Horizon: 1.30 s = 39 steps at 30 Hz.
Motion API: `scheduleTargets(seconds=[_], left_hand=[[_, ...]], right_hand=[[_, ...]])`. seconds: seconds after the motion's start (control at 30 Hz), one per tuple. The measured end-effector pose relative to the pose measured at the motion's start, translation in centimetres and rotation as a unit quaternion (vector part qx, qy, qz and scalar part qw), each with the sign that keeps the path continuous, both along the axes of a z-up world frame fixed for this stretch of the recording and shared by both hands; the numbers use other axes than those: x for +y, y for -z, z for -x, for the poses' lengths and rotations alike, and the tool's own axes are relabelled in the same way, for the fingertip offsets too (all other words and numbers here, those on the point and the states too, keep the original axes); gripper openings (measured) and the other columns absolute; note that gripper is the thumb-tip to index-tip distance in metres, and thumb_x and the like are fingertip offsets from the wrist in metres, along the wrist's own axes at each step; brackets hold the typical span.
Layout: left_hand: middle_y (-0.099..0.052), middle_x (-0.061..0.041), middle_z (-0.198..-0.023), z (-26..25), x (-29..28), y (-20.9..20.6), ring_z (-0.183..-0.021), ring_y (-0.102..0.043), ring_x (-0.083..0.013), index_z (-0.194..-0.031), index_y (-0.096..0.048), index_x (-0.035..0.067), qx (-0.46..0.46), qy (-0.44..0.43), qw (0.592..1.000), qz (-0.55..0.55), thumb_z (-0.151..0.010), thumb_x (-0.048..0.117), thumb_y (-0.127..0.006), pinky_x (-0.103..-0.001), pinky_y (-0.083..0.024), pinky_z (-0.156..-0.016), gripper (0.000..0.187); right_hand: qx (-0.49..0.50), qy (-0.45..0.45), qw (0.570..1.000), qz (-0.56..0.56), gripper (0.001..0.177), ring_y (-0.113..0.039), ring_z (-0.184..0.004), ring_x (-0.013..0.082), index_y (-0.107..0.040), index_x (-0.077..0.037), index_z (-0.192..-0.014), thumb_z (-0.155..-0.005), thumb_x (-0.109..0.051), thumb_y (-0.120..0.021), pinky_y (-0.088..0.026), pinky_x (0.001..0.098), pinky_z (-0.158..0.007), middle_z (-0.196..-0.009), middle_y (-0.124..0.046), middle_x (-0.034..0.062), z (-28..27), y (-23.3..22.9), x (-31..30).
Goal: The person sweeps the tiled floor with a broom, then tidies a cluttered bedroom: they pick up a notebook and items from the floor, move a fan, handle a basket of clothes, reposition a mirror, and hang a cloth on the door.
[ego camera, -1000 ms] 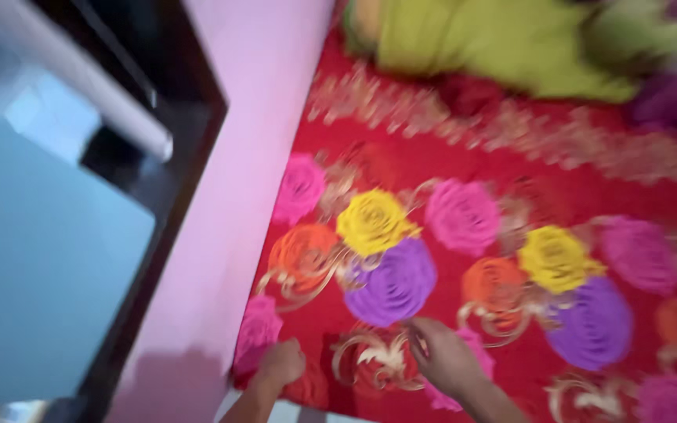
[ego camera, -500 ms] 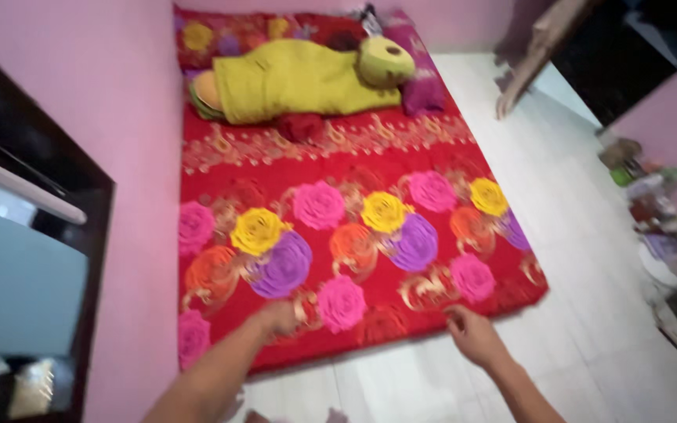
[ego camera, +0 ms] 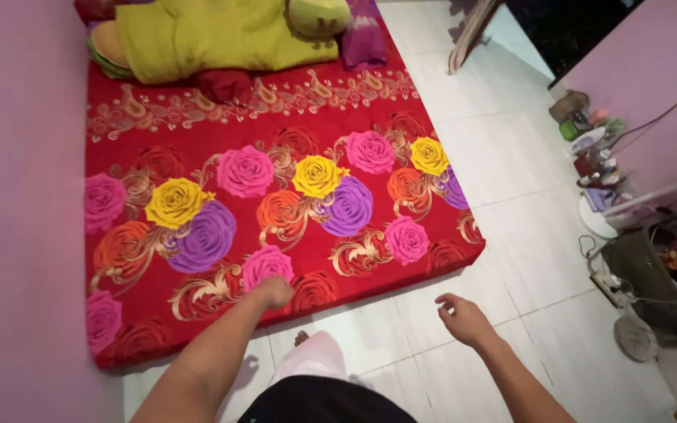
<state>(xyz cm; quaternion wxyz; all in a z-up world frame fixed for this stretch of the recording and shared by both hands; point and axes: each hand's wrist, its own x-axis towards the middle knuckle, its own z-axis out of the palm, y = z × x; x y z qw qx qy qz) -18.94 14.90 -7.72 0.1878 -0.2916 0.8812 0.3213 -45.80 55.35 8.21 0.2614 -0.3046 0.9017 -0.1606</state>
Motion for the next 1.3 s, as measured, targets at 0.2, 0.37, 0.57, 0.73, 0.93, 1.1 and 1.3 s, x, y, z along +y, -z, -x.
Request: scheduleTargets(seconds=[0.2, 0.37, 0.57, 0.73, 0.93, 1.1, 1.3], left_hand=[[-0.074, -0.024, -0.109, 7.2, 1.4, 1.6, -0.102, -0.073, -0.0361, -0.098, -0.078, 0.002, -0.091, -0.065, 0.994, -0.011, -0.087, 0.029, -0.060, -0.044, -0.056, -0.091, 0.035], [-0.074, -0.029, -0.107, 12.6, 4.9, 1.8, -0.100, -0.075, -0.0398, -0.102, -0.079, 0.000, -0.023, -0.138, 0.989, -0.054, -0.085, 0.025, -0.058, -0.044, -0.058, -0.092, 0.036], [-0.071, -0.026, -0.117, 16.8, 2.4, 5.3, -0.112, -0.068, -0.0410, -0.105, -0.078, 0.001, -0.070, -0.186, 0.980, -0.007, -0.088, 0.029, -0.058, -0.048, -0.053, -0.099, 0.038], [-0.070, -0.025, -0.113, 18.8, 2.5, 14.8, -0.106, -0.067, -0.0420, -0.103, -0.075, 0.002, -0.042, -0.298, 0.954, -0.014, -0.091, 0.027, -0.056, -0.048, -0.052, -0.095, 0.034], [-0.073, -0.020, -0.104, 16.1, 2.5, 33.9, -0.096, -0.070, -0.0360, -0.098, -0.076, 0.003, -0.073, -0.406, 0.911, 0.028, -0.096, 0.031, -0.059, -0.044, -0.054, -0.083, 0.033], [-0.076, -0.015, -0.097, 8.4, 6.6, 48.3, -0.088, -0.073, -0.0310, -0.094, -0.076, 0.004, -0.124, -0.644, 0.722, 0.219, -0.100, 0.034, -0.060, -0.041, -0.055, -0.073, 0.035], [-0.072, -0.007, -0.103, 5.8, 12.3, 55.1, -0.091, -0.067, -0.0249, -0.114, -0.071, 0.012, -0.032, -0.841, 0.526, -0.121, -0.081, 0.035, -0.070, -0.038, -0.058, -0.076, 0.040]], right_hand=[[-0.059, 0.004, 0.998, -0.008, 0.033, -0.075, -0.090, 0.0262, -0.069, -0.013, -0.122, -0.092, -0.025, -0.064, -0.059, 0.0386, -0.083, -0.105, -0.078, 0.0105, 5.5, 3.9, 1.0], [-0.095, -0.063, 0.991, -0.067, 0.032, -0.075, -0.093, 0.0268, -0.071, -0.014, -0.120, -0.091, -0.026, -0.066, -0.059, 0.0381, -0.087, -0.103, -0.079, 0.0121, 12.3, 7.5, 1.4], [-0.124, -0.234, 0.944, -0.199, 0.032, -0.072, -0.101, 0.0289, -0.068, -0.015, -0.122, -0.093, -0.027, -0.063, -0.056, 0.0398, -0.091, -0.107, -0.078, 0.0106, 22.0, 16.4, -0.4], [-0.104, -0.278, 0.929, -0.221, 0.032, -0.074, -0.098, 0.0291, -0.070, -0.014, -0.119, -0.091, -0.028, -0.064, -0.057, 0.0398, -0.090, -0.101, -0.080, 0.0135, 29.5, 30.0, -2.5], [-0.258, 0.054, 0.952, -0.153, 0.037, -0.071, -0.080, 0.0276, -0.070, -0.009, -0.123, -0.087, -0.017, -0.070, -0.056, 0.0416, -0.069, -0.094, -0.075, 0.0162, 33.3, 50.6, -3.6], [-0.374, 0.365, 0.836, -0.167, 0.033, -0.068, -0.100, 0.0252, -0.067, -0.012, -0.126, -0.093, -0.018, -0.068, -0.059, 0.0403, -0.078, -0.132, -0.058, 0.0065, 30.2, 64.5, -2.1], [-0.497, 0.531, 0.685, 0.039, 0.026, -0.057, -0.110, 0.0223, -0.056, -0.016, -0.125, -0.100, -0.021, -0.059, -0.058, 0.0410, -0.088, -0.125, -0.051, 0.0032, 27.0, 71.7, -2.9]])
